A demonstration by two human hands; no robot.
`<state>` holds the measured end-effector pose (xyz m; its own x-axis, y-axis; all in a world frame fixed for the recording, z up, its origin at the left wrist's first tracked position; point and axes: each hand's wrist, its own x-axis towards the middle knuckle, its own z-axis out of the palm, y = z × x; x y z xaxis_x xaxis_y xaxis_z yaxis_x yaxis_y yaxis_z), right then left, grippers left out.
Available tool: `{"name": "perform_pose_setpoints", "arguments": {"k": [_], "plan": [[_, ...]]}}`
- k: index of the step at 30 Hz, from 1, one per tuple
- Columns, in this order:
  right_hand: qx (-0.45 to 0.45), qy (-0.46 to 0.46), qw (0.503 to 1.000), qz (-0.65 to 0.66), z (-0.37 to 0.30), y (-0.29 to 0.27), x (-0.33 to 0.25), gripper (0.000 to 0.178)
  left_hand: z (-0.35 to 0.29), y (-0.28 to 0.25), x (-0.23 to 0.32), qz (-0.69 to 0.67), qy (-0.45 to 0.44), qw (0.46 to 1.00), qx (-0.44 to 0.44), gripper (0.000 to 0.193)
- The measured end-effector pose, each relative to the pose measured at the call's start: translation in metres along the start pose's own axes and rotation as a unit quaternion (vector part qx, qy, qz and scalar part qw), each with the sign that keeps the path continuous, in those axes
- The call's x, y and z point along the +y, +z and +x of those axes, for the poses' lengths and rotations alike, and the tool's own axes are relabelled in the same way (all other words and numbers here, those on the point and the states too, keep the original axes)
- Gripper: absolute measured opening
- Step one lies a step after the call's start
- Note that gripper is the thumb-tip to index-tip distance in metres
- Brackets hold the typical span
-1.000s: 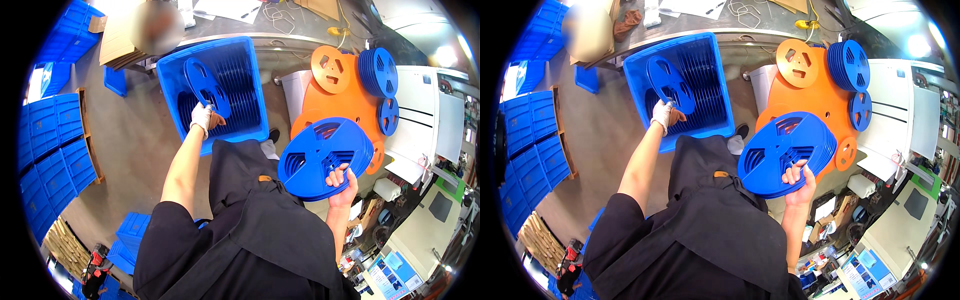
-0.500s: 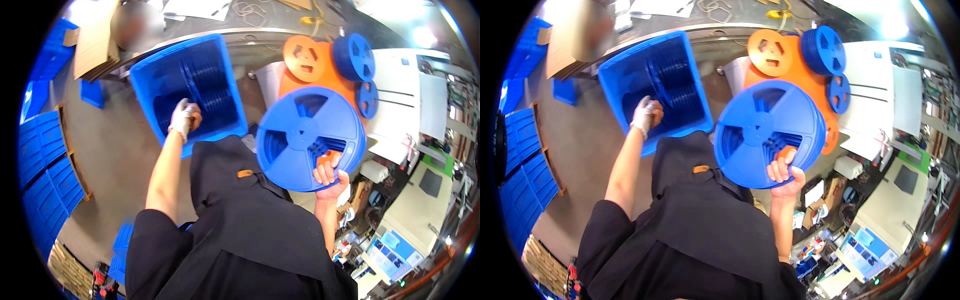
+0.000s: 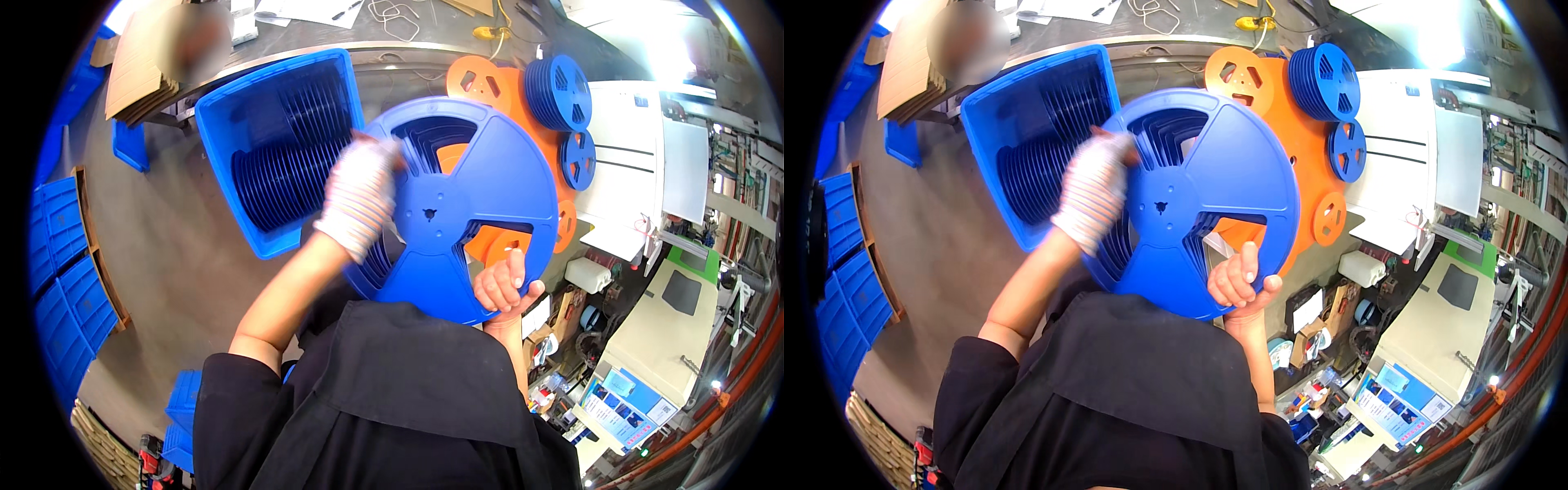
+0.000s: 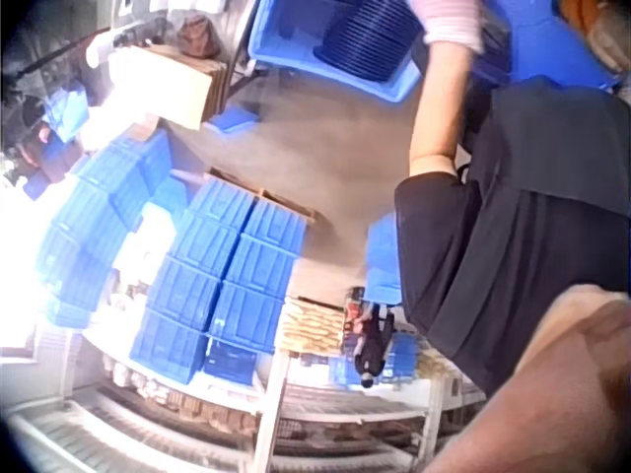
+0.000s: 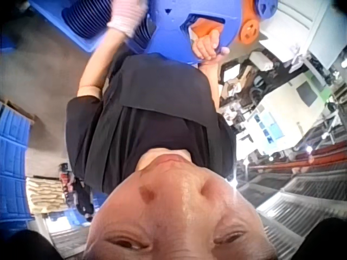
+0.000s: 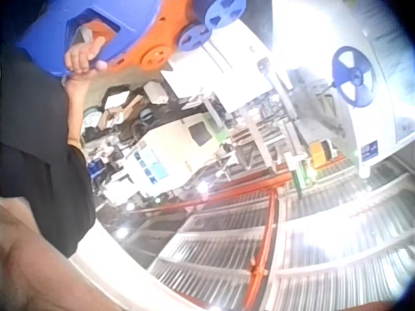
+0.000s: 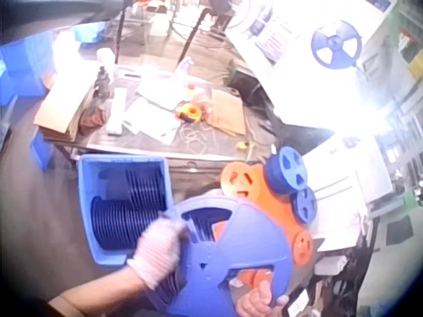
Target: The person picks up blue plastic spools from a table and places them into a blue plastic bin. The person handles the spools one at a time, stacking them vertically inside the bin. The task involves repetitive picking and placing of identical spools.
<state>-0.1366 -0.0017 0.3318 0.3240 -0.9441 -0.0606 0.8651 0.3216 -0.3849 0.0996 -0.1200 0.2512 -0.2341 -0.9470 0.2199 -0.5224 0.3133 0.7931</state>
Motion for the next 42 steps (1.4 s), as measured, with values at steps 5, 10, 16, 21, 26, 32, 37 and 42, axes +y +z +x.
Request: {"name": "perform_pose_setpoints", "arguments": {"k": [5, 10, 16, 21, 26, 32, 37, 42], "plan": [[0.062, 0.042, 0.997, -0.014, -0.002, 0.005, -0.001, 0.024, -0.03, 0.019, 0.087, -0.167, 0.158, 0.973, -0.039, 0.039], [0.041, 0.06, 0.997, -0.037, 0.003, 0.008, -0.001, 0.022, 0.017, 0.023, 0.031, -0.101, -0.029, 0.984, -0.144, 0.041], [0.038, 0.074, 0.996, -0.031, 0.003, 0.01, 0.003, 0.023, 0.009, 0.037, 0.088, -0.193, 0.212, 0.958, 0.002, 0.041], [0.088, 0.06, 0.993, -0.042, 0.004, 0.017, 0.005, 0.023, 0.017, 0.051, -0.021, 0.026, 0.066, 0.997, 0.02, 0.038], [0.085, 0.002, 0.996, -0.028, 0.007, 0.012, -0.005, 0.024, -0.042, -0.009, -0.077, 0.05, 0.016, 0.996, 0.07, 0.052], [0.089, -0.023, 0.996, 0.013, 0.032, 0.009, -0.021, 0.026, -0.076, -0.039, -0.035, 0.075, 0.15, 0.933, -0.318, 0.063], [0.067, -0.002, 0.998, 0.014, 0.051, 0.016, -0.027, 0.029, -0.085, -0.014, -0.032, 0.128, 0.187, 0.95, -0.216, 0.051], [0.058, 0.019, 0.991, -0.121, 0.05, 0.019, -0.03, 0.038, -0.094, -0.02, -0.029, 0.151, 0.208, 0.945, -0.203, 0.035]]}}
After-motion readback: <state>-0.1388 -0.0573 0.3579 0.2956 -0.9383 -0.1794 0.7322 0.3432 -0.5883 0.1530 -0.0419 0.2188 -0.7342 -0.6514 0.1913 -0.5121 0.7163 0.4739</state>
